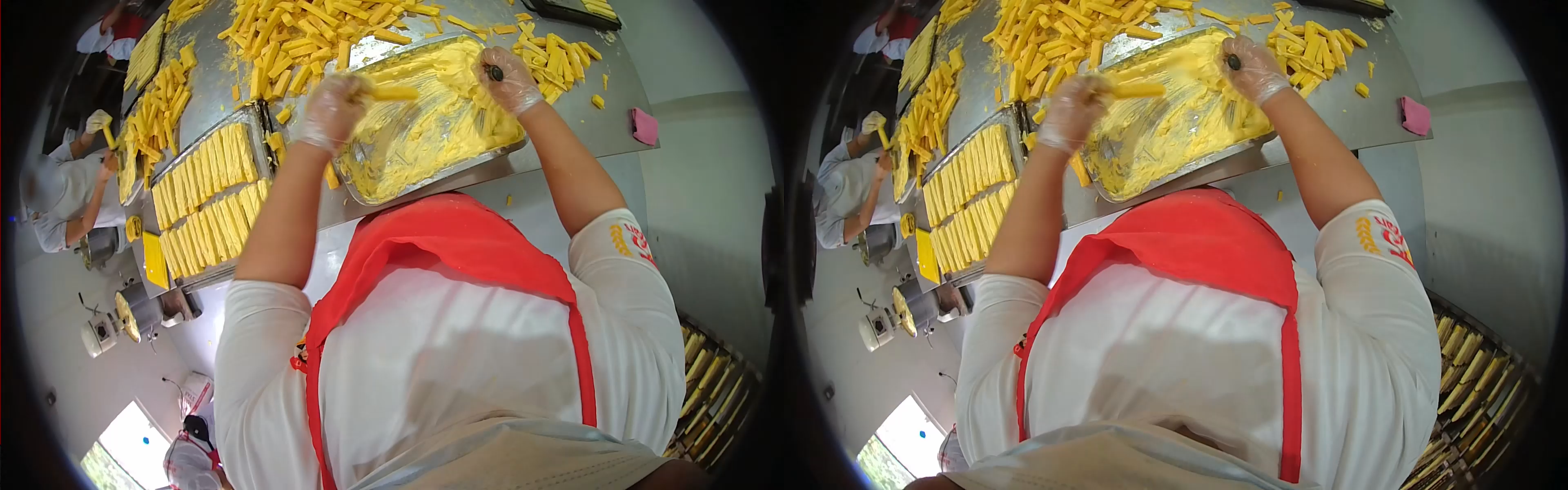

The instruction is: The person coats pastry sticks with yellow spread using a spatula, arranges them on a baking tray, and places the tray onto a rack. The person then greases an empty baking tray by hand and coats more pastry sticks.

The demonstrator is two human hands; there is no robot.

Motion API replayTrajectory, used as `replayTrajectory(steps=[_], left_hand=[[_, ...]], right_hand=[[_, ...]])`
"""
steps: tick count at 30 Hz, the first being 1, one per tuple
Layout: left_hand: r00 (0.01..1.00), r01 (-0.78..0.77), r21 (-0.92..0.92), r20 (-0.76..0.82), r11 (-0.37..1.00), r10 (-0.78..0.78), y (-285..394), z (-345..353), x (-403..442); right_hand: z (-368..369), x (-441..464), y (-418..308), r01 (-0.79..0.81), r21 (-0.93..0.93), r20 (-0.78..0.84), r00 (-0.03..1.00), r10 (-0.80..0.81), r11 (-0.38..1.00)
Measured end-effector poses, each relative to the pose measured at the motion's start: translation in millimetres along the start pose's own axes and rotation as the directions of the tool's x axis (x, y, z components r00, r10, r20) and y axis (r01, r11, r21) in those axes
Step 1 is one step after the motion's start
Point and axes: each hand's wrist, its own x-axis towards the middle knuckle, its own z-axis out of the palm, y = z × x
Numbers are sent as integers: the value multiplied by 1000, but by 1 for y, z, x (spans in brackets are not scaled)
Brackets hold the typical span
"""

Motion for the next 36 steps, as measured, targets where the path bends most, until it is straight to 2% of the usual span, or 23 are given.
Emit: replayTrajectory(steps=[2, 3, 5, 8, 9, 11, 12, 13, 14, 16, 17, 19, 20, 21, 22, 23, 25, 26, 27, 28, 31, 33, 36], left_hand=[[998, 52, 19, 32, 998, -53, 7, 25, -4], [997, 74, 90, -7, 993, -73, 26, 29, -11], [994, 106, 168, -42, 980, -100, 39, 38, -18], [968, 238, 52, -99, 970, -232, 42, 51, -19], [972, 216, 90, -110, 972, -206, 49, 52, -21], [975, 198, 135, -124, 971, -182, 60, 57, -26], [992, 50, 265, -128, 963, -16, 65, 61, -29], [983, -94, 389, -110, 916, 148, 69, 64, -31], [984, -85, 394, -113, 915, 140, 70, 69, -33], [970, -205, 504, -11, 839, 244, 70, 78, -41], [971, -198, 512, -15, 836, 239, 70, 81, -44], [962, -255, 626, 85, 737, 260, 70, 82, -47], [963, -249, 634, 81, 732, 258, 75, 82, -47], [985, -159, 641, 53, 751, 164, 80, 81, -48], [998, -65, 643, 22, 763, 67, 85, 81, -48], [998, -52, 648, 10, 760, 59, 89, 82, -46], [941, 332, 408, -202, 850, -270, 96, 86, -40], [932, 354, 402, -227, 845, -283, 100, 86, -37], [896, 440, 316, -218, 840, -387, 103, 84, -34], [851, 522, 228, -203, 822, -484, 106, 82, -34], [839, 527, 102, -223, 844, -497, 93, 80, -47], [838, 518, 89, -253, 851, -484, 92, 58, -60], [754, 460, 159, -589, 873, -290, 65, 8, -80]], right_hand=[[22, 1, 13, -129, 324, -22, 989, 144, 937], [19, 1, -7, -130, 336, -17, 989, 144, 933], [-2, -2, -60, -34, 541, 135, 990, -47, 840], [7, -4, -54, 62, 498, 186, 967, -177, 865], [12, -4, -36, 63, 508, 179, 968, -177, 859], [22, 7, 11, 86, 279, 141, 982, -129, 957], [18, 11, 17, -101, 255, 280, 960, 26, 962], [5, 12, 2, -96, 263, 282, 959, 19, 960], [-6, 7, -15, -16, 404, 240, 967, -90, 915], [-15, -1, -45, 107, 603, 200, 939, -279, 791], [-15, 1, -42, 111, 609, 199, 937, -287, 785], [-8, 13, -30, -90, 646, 378, 901, -214, 758], [10, 19, -1, 25, 559, 246, 949, -195, 829], [7, 32, 0, -71, 462, 301, 950, -81, 884], [4, 30, 1, -58, 478, 280, 956, -89, 877], [3, 23, 2, -48, 493, 264, 960, -97, 869], [-9, 4, -33, 53, 716, 231, 923, -309, 696], [-9, -5, -43, -4, 728, 330, 879, -346, 686], [-6, -16, -50, 156, 732, 177, 897, -406, 664], [1, -16, -42, 213, 665, 159, 896, -415, 716], [-3, -11, 6, 332, 395, 113, 908, -404, 856], [-28, -22, 7, 452, 361, -8, 876, -482, 816], [-62, -49, 7, 542, 308, 46, 812, -581, 782]])
